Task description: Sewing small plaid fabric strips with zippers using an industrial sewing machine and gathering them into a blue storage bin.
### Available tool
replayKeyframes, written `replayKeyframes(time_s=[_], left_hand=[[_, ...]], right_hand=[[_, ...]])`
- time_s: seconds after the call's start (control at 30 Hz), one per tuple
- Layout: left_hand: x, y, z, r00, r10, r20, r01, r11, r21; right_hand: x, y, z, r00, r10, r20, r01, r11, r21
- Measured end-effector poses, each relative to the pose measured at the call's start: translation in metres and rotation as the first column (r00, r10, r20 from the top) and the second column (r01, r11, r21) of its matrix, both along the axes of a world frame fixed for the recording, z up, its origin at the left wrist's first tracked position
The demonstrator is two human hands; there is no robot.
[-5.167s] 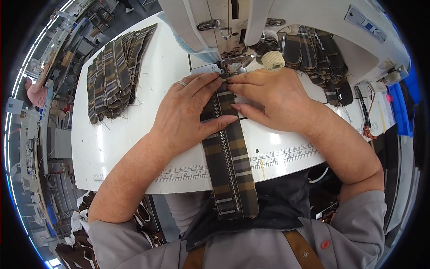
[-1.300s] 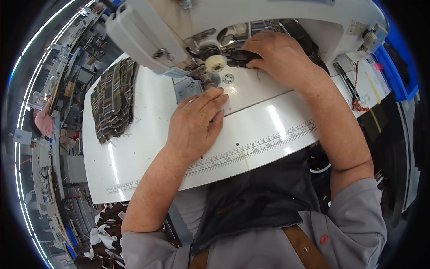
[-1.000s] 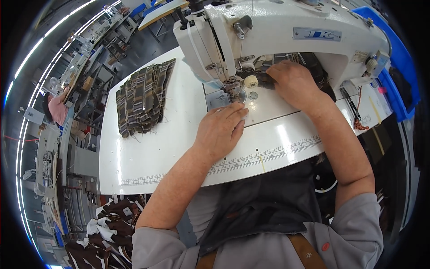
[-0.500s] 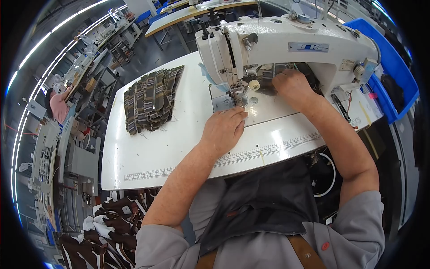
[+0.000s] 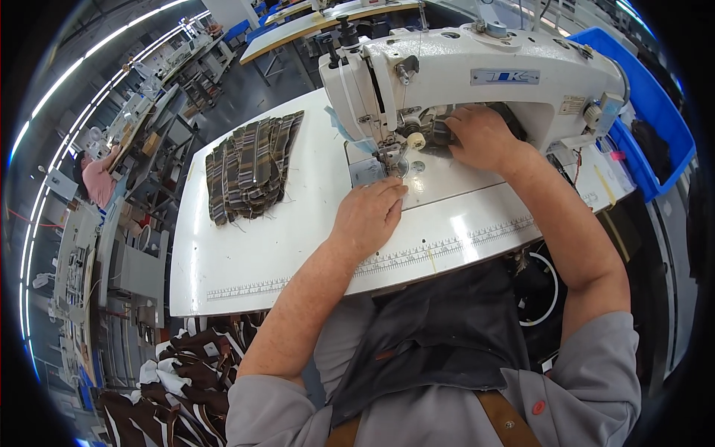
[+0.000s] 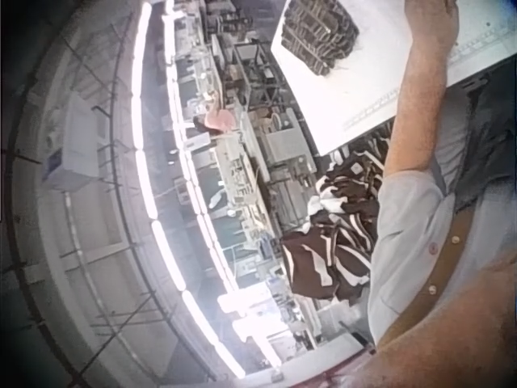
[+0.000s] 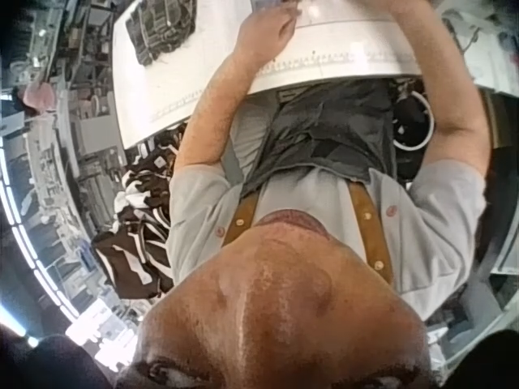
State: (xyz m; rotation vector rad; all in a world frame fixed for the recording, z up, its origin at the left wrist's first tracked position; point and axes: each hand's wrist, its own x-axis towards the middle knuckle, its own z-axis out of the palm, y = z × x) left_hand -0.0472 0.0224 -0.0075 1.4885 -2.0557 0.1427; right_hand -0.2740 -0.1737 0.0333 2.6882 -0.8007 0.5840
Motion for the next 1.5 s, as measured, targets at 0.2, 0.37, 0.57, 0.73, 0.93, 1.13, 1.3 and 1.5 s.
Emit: replayKeyframes(time_s=[0.2,0.37,0.57,0.73,0.93,1.13,1.3,1.5], left_hand=[[0.0,0.001,0.0,1.0,-0.005,-0.004,0.005,1.0,0.012],[-0.001,-0.001,0.0,1.0,-0.028,0.013,0.028,1.0,-0.007],[-0.005,0.005,0.013,0.984,-0.03,-0.174,0.03,1.0,0.0],[-0.015,0.002,0.024,0.933,-0.21,-0.293,0.232,0.972,0.044],[-0.018,0.028,0.02,0.946,-0.305,0.112,0.26,0.918,0.298],[0.008,0.047,0.034,0.964,-0.123,0.234,0.05,0.953,0.298],[0.019,0.039,0.022,0.99,-0.078,0.117,0.046,0.965,0.259],[0.036,0.016,0.017,0.992,-0.071,0.108,0.044,0.971,0.235]], right_hand=[[-0.002,0.0,0.006,0.994,-0.028,-0.105,0.02,0.997,-0.07],[-0.032,0.023,0.015,0.988,0.105,-0.112,-0.14,0.914,-0.38],[-0.046,0.135,0.047,0.924,0.378,-0.053,-0.375,0.872,-0.316],[-0.048,0.207,0.015,0.72,0.693,-0.036,-0.694,0.718,-0.052],[-0.026,0.224,0.008,0.491,0.855,0.165,-0.87,0.489,0.056],[0.004,0.141,0.004,0.72,0.66,0.216,-0.693,0.701,0.168],[0.031,0.075,-0.018,0.787,0.591,0.177,-0.611,0.786,0.095],[0.048,0.061,-0.014,0.807,0.584,0.087,-0.59,0.803,0.083]])
